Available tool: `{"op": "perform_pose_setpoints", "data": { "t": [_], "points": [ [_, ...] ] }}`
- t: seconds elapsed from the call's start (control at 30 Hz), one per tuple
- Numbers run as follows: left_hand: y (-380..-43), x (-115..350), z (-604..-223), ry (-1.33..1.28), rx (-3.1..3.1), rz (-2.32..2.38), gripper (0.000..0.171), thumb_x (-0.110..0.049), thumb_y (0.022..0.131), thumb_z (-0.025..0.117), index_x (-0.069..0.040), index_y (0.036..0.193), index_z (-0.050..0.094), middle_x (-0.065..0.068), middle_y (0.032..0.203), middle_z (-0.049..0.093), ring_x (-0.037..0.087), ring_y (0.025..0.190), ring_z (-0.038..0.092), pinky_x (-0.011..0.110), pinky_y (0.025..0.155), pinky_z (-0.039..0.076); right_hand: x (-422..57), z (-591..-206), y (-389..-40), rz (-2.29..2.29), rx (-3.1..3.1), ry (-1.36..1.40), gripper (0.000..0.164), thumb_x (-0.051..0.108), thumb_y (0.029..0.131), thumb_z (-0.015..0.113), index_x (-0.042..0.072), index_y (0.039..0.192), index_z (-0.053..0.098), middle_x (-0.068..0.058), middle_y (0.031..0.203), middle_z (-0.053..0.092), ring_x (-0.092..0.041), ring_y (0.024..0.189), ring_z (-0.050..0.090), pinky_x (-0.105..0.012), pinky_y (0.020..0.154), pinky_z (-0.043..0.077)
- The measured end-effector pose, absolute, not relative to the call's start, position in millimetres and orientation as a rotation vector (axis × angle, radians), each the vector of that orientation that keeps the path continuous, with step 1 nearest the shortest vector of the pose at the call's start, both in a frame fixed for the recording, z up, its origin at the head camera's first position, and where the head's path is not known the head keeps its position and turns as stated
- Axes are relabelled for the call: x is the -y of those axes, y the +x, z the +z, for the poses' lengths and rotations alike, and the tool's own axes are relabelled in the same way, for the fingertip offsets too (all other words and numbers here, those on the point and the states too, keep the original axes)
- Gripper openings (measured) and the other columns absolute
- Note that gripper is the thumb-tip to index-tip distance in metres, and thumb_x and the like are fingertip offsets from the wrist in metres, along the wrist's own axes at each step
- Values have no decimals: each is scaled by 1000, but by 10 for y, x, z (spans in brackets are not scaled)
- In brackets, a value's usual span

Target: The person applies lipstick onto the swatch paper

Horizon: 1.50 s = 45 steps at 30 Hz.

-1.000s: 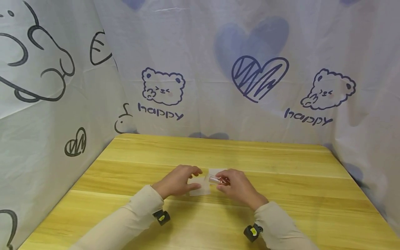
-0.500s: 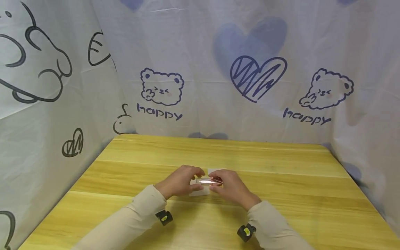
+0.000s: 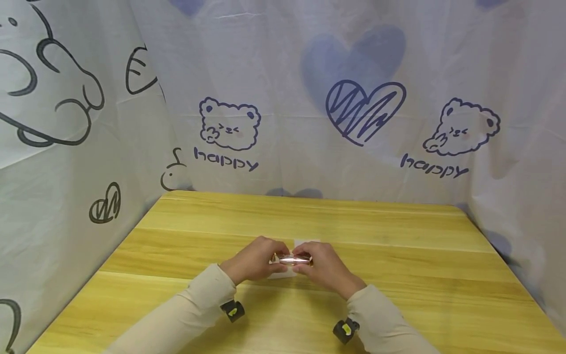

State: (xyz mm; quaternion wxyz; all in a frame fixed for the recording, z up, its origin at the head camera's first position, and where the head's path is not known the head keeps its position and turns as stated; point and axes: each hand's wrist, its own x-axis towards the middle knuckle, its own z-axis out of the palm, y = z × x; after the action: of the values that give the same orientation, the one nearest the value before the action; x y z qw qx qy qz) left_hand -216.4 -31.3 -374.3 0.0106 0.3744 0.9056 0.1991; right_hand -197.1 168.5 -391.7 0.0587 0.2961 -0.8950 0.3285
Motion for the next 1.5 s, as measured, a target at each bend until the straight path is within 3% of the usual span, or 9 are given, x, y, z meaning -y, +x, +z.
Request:
{"op": "perform_pose_setpoints", "data": {
  "t": [0.4, 0.83, 1.17, 1.5],
  "points": [
    [-2164, 344, -3736, 1114, -2826, 620, 17, -19, 85, 78, -9, 96, 71, 0, 92, 70, 11, 83, 65, 21, 72, 51, -1720, -3916, -1969, 1027, 2719, 917, 19, 7, 83, 76, 3, 101, 70, -3, 93, 69, -13, 80, 65, -23, 66, 53],
    [-2159, 458, -3736, 990, -2860, 549, 27, -22, 86, 76, -7, 107, 70, 3, 100, 70, 16, 91, 65, 27, 78, 53, -1872, -3930, -1972, 1028, 2723, 847, 18, 5, 83, 76, 1, 99, 69, -2, 91, 69, -12, 79, 64, -25, 66, 54],
    [-2144, 516, -3771, 1000, -2881, 594, 29, -24, 86, 77, -8, 109, 70, 5, 96, 61, 17, 88, 57, 28, 76, 50, -1926, -3941, -1923, 931, 2717, 750, 20, 10, 81, 79, 8, 99, 70, 7, 90, 67, -10, 79, 59, -42, 72, 52],
    [-2153, 546, -3844, 1002, -2841, 629, 27, -25, 87, 75, -6, 105, 68, 5, 93, 64, 16, 85, 59, 28, 73, 51, -1976, -3978, -1912, 938, 2753, 649, 17, 10, 82, 78, 12, 97, 69, 7, 87, 65, -11, 76, 55, -26, 60, 46]
  ]
}}
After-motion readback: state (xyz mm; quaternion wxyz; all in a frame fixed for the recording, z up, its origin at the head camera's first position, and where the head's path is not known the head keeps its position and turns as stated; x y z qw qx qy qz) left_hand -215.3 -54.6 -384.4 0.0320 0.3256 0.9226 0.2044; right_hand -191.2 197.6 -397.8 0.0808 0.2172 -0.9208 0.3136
